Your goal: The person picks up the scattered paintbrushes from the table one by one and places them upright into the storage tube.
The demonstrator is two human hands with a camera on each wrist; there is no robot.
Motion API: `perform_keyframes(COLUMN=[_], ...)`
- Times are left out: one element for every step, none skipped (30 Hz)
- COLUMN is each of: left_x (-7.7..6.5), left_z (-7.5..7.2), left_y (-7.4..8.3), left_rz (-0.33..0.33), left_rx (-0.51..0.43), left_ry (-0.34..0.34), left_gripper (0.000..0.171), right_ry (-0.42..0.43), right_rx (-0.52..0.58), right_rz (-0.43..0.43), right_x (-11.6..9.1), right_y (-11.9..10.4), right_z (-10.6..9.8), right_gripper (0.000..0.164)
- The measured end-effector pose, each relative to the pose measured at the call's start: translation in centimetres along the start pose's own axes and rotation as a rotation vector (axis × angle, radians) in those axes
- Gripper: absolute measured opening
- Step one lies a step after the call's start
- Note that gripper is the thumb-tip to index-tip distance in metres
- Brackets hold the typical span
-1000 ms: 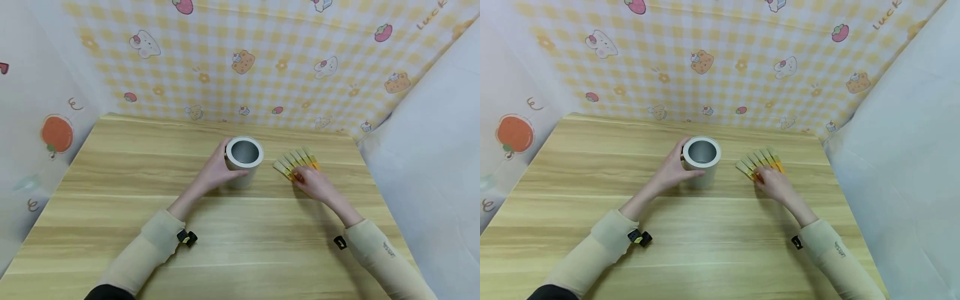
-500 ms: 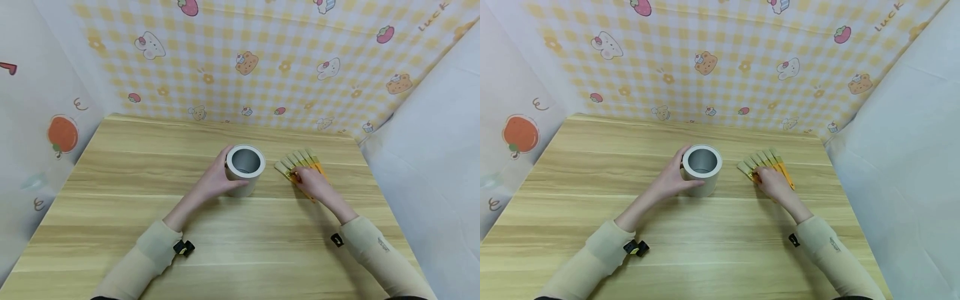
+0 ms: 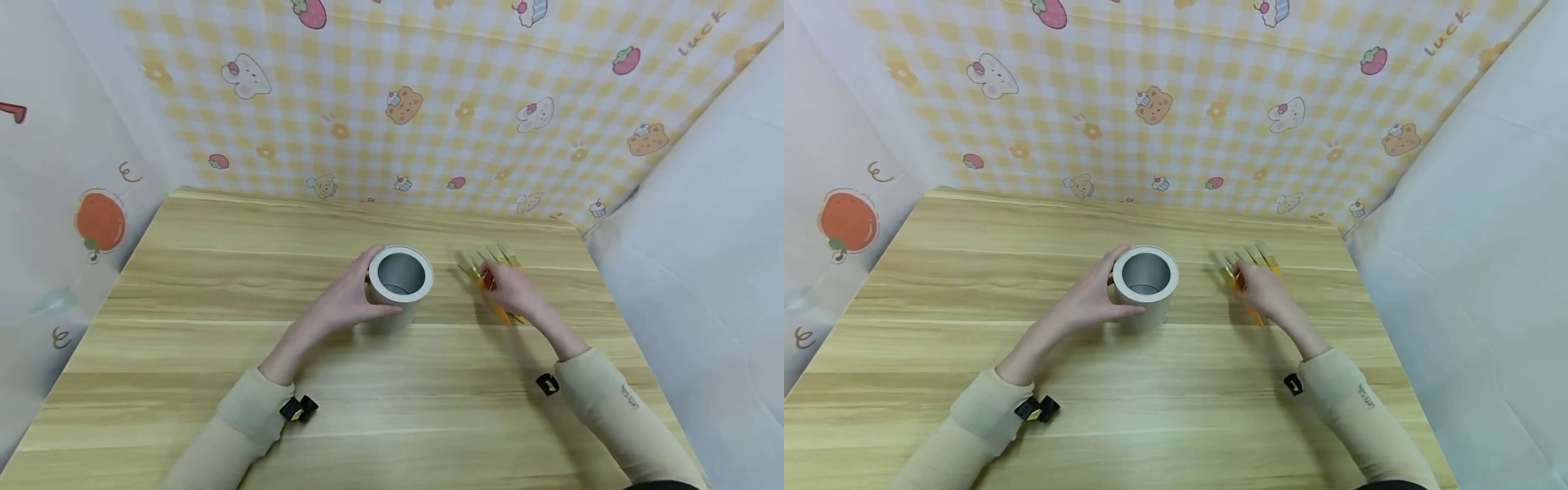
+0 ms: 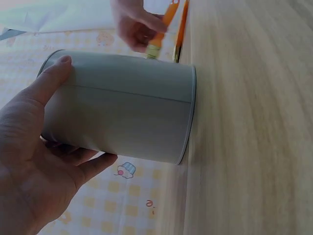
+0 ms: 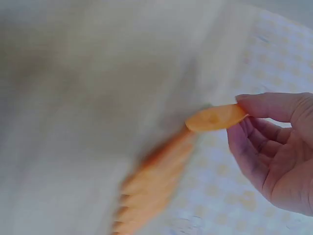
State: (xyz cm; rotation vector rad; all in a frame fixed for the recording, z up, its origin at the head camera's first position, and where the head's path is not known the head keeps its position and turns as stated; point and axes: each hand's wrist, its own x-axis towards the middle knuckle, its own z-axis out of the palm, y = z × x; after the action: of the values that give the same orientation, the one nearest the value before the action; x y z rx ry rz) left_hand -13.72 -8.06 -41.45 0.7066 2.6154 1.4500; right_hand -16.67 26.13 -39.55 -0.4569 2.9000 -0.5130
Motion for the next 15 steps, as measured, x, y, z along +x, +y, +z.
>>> perform_keyframes(left_x=[0.0, -0.1, -0.1, -0.1, -0.2, -0.2, -0.2, -0.2, -0.2, -0.1, -0.1, -0.1, -0.1, -0.1, -0.1], left_z=[0.0, 0.0, 0.0, -0.1, -0.1, -0.1, -0.1, -0.1, -0.1, -0.2, -0.2, -0.2, -0.2, -0.2, -0.2], left_y=[0.0, -0.1, -0.1, -0.1, -0.1, 0.0, 0.0, -0.1, -0.1, -0.1, -0.2, -0.2, -0.3, -0.3, -0.4], left_rz=[0.003, 0.005, 0.005, 0.005, 0.004, 0.003, 0.004, 0.003, 0.003, 0.006, 0.007, 0.009, 0.012, 0.016, 0.022], left_rx=[0.002, 0.002, 0.004, 0.003, 0.005, 0.003, 0.001, -0.002, -0.005, -0.007, -0.007, -0.008, -0.009, -0.01, -0.011], left_ry=[-0.005, -0.009, -0.012, -0.015, -0.016, -0.018, -0.02, -0.023, -0.024, -0.024, -0.024, -0.024, -0.023, -0.023, -0.021], left_gripper=[0.109, 0.109, 0.109, 0.109, 0.108, 0.108, 0.108, 0.109, 0.109, 0.108, 0.108, 0.108, 0.108, 0.108, 0.107], right_ry=[0.032, 0.065, 0.092, 0.124, 0.158, 0.197, 0.237, 0.278, 0.316, 0.36, 0.396, 0.425, 0.448, 0.466, 0.485], right_rx=[0.032, 0.069, 0.114, 0.151, 0.172, 0.189, 0.2, 0.223, 0.241, 0.252, 0.268, 0.296, 0.331, 0.369, 0.402], right_rz=[-0.005, -0.01, -0.008, -0.009, -0.013, -0.02, -0.033, -0.045, -0.058, -0.073, -0.082, -0.089, -0.092, -0.09, -0.092], right_x=[0.0, 0.0, 0.0, 0.0, -0.1, -0.1, -0.1, -0.2, -0.2, -0.2, -0.1, -0.1, -0.1, -0.1, -0.1], right_y=[-0.2, -0.5, -0.9, -1.3, -1.8, -2.3, -2.9, -3.5, -4.1, -4.7, -5.4, -6.1, -6.9, -7.7, -8.5], right_z=[-0.6, -1.2, -1.9, -2.6, -3.3, -3.9, -4.5, -5.0, -5.5, -5.9, -6.3, -6.7, -7.0, -7.3, -7.5], right_gripper=[0.03, 0.031, 0.031, 0.033, 0.034, 0.035, 0.036, 0.038, 0.039, 0.04, 0.041, 0.04, 0.039, 0.037, 0.035])
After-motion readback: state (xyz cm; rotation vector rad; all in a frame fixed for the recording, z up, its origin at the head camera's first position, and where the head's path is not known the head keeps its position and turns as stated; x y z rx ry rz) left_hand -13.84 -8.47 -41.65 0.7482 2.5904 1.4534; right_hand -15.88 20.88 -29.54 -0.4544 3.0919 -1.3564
